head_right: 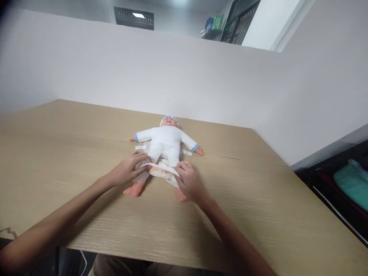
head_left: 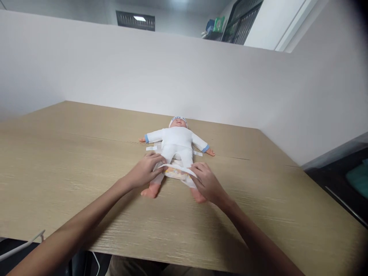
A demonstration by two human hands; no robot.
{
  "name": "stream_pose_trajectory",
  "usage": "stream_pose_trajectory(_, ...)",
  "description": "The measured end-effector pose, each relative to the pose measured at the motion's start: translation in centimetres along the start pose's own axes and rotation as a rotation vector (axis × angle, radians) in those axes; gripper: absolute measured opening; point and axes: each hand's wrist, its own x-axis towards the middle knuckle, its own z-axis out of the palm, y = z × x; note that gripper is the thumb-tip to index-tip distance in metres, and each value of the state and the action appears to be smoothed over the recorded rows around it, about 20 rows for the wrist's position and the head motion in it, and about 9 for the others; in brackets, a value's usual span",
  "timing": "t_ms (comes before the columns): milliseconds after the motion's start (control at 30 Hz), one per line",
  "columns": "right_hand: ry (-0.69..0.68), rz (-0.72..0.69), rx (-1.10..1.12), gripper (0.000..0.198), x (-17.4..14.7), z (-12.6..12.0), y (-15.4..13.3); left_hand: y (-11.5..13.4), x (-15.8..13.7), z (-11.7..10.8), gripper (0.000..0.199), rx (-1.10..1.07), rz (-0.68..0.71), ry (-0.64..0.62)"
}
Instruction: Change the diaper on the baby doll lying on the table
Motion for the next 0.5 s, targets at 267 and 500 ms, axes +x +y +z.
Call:
stream_pose_trajectory(267,0.198,0.174,0.333,0.040,7.6,-1.8,3.3,-2.8,8.0,-0.5,0.036,-0.296,-0.151,0.218)
stream_pose_trajectory(500,-0.036,0.403,0.654,0.052,13.5,-1.0,9.9,-6.7,13.0,1.1,0.052,-0.516,-0.341,0.201)
